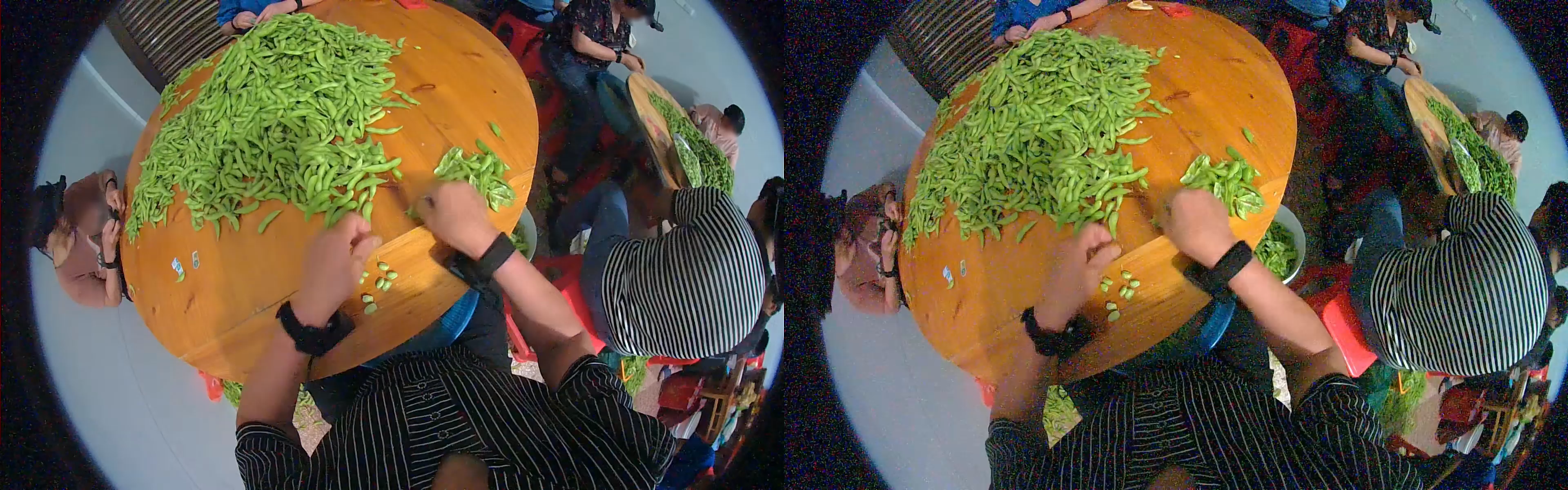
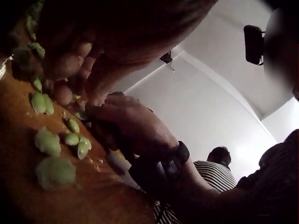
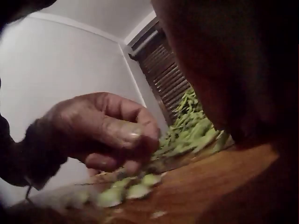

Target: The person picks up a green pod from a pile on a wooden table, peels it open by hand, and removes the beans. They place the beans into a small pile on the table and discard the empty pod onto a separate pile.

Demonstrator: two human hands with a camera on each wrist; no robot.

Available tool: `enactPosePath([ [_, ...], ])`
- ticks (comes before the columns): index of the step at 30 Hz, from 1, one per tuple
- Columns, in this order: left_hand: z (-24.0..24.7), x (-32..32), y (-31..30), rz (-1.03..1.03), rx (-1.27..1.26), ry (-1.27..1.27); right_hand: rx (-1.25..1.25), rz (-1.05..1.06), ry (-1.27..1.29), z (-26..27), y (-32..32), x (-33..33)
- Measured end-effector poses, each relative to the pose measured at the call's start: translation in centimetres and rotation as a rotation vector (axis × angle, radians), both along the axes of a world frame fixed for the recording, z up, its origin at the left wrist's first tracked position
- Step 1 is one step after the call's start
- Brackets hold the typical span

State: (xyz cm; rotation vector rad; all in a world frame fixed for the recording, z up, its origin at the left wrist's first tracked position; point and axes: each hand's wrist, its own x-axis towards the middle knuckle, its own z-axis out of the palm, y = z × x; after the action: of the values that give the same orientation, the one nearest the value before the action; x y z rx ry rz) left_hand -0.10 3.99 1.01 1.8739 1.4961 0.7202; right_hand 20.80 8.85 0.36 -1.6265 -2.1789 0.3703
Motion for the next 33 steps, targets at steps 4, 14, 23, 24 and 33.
enactPosePath([
  [4,-0.7,0.4,2.7,0.025,0.245,0.187,0.049,-0.130,-0.002,-0.2,0.6,1.1],
  [14,-2.1,-0.3,3.0,-0.061,0.317,0.445,-0.098,0.199,0.417,-0.3,-4.5,-0.9],
  [23,0.3,-0.6,-0.2,0.180,-0.401,-0.614,-0.266,0.154,0.734,0.5,-6.5,-2.4],
  [24,0.3,-0.3,-0.6,0.198,-0.377,-0.692,-0.266,0.155,0.733,0.3,-6.5,-2.6],
  [33,-0.6,1.2,-3.5,0.266,-0.343,-0.868,-0.233,0.149,0.761,0.1,-6.5,-3.0],
])
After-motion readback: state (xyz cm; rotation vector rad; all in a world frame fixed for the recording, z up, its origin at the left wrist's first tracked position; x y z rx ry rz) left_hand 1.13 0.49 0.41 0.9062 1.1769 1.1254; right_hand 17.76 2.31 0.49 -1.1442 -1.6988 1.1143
